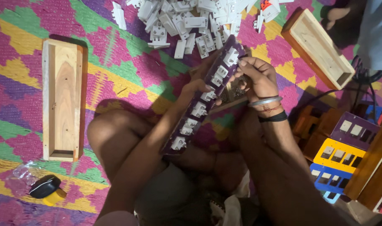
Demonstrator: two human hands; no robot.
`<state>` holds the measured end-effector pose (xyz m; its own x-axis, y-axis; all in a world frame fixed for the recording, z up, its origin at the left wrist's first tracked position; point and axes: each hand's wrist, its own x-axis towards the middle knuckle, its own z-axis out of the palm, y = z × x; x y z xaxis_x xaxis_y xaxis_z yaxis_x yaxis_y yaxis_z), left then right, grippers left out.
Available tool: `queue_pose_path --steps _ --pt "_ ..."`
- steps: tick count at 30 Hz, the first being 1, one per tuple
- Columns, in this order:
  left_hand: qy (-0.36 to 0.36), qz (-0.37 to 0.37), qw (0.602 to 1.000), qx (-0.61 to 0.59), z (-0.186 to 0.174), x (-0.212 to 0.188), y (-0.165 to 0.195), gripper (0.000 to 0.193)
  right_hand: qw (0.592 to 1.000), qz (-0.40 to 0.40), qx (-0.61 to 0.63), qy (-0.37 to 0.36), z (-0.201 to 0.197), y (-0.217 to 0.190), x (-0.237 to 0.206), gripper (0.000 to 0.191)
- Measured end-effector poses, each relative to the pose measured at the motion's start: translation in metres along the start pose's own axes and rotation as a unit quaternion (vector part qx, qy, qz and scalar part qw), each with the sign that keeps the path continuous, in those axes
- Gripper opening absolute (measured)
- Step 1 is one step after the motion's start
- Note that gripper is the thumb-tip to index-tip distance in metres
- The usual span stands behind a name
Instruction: The person sits on a colorful mat and assembles white plastic electrical sockets into purple and red plastic frames. They pick up sockets from a pile, place them into the frame slots, and secure them using small metal fasteners from a wooden box.
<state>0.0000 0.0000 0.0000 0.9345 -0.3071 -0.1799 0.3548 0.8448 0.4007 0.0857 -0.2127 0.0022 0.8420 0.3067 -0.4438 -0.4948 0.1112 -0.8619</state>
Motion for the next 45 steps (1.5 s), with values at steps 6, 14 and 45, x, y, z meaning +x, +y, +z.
queue_pose_path --steps 6,14,45 --pt "0.016 0.032 0.999 -0.008 -0.008 0.002 -0.011 0.100 0.997 -0.018 -0.070 0.021 0.012 0.000 0.003 0.009" --pt "0.012 0.003 0.991 -0.134 -0.009 0.001 -0.014 0.092 0.877 -0.306 -0.356 0.105 0.025 0.017 -0.009 0.009" --pt "-0.127 -0.064 0.919 -0.367 -0.020 -0.004 -0.019 0.061 0.820 -0.418 -0.388 0.037 -0.001 0.040 0.009 0.059"
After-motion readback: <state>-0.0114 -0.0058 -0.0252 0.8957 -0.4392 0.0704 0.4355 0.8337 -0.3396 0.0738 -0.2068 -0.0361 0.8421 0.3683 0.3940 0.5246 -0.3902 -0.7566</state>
